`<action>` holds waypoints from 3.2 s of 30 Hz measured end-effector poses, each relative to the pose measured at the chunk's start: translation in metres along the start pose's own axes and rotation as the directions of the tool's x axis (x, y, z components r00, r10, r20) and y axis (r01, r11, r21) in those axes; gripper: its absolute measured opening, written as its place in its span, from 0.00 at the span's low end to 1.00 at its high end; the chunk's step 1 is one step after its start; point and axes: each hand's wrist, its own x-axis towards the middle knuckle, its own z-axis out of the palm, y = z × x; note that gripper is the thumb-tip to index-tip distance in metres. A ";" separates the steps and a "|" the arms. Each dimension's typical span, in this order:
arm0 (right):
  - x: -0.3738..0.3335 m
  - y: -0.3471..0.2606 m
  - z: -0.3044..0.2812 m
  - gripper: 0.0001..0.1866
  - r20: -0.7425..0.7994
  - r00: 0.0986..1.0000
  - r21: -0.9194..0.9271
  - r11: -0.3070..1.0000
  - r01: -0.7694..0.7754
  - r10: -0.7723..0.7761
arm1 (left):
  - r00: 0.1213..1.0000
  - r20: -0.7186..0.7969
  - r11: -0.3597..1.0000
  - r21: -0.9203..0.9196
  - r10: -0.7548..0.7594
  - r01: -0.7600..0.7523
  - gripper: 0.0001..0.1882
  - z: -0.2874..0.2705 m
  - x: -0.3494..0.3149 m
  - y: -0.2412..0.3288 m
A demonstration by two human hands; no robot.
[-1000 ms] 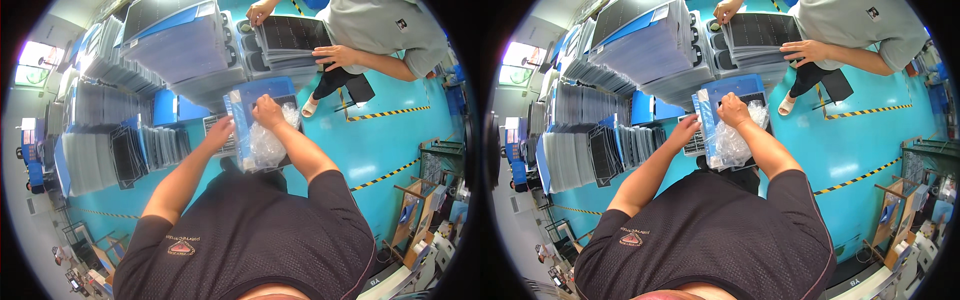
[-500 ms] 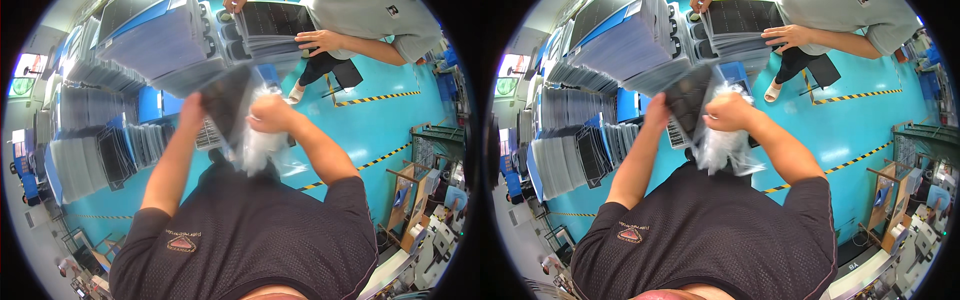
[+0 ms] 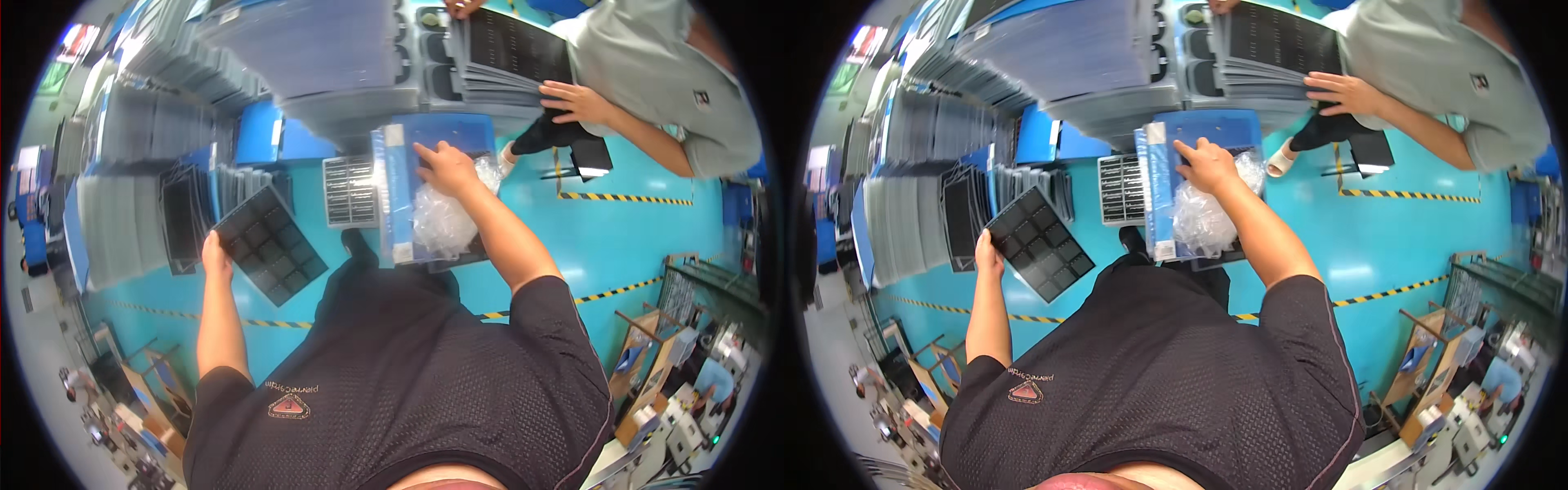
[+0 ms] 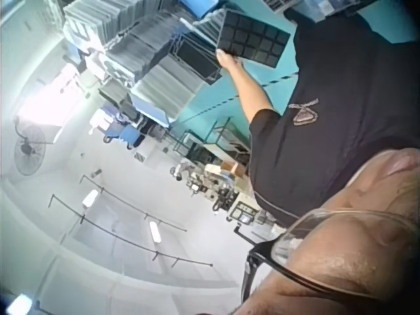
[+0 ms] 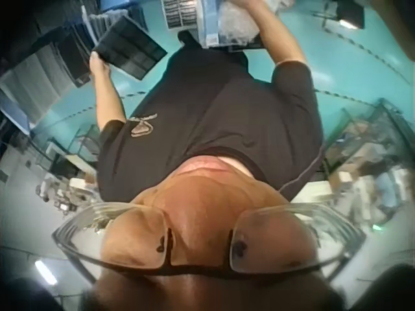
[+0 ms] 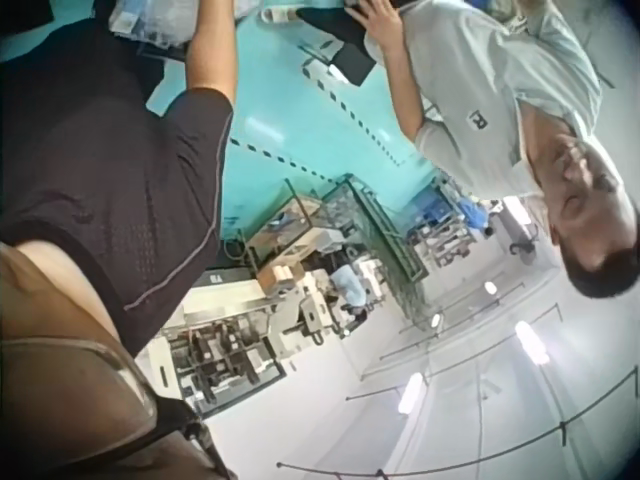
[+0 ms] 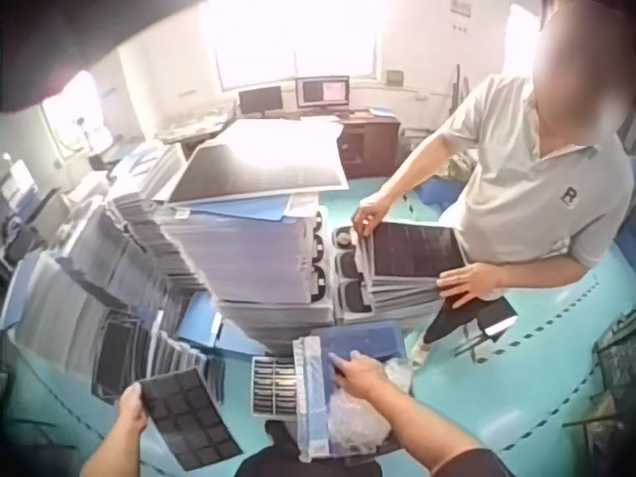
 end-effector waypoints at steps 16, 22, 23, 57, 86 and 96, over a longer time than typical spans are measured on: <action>0.012 0.001 0.051 0.08 -0.293 0.910 -0.117 0.956 0.271 -0.294 | 0.792 -0.231 0.373 0.928 0.564 0.005 0.36 -0.154 0.135 0.190; 0.003 0.010 0.050 0.07 -0.312 0.911 -0.118 0.962 0.245 -0.270 | 0.957 0.096 0.150 0.979 0.274 -0.141 0.41 -0.083 0.130 0.110; 0.001 0.018 0.049 0.06 -0.319 0.906 -0.111 0.960 0.257 -0.279 | 0.965 0.188 0.127 0.969 0.186 -0.213 0.40 -0.065 0.114 0.071; 0.003 0.030 0.047 0.09 0.070 0.993 0.080 0.993 0.091 -0.097 | 0.664 0.687 0.560 0.688 -0.296 -0.462 0.28 0.355 -0.125 -0.097; -0.097 0.002 -0.153 0.14 0.303 0.941 0.855 0.392 -0.339 0.152 | 0.930 -0.367 0.978 -0.187 0.012 -0.087 0.09 -0.040 0.055 -0.029; -0.168 0.046 -0.051 0.08 0.517 0.742 0.690 0.306 -0.656 0.427 | 0.674 -0.354 0.584 0.799 0.648 -0.143 0.41 -0.192 0.188 0.209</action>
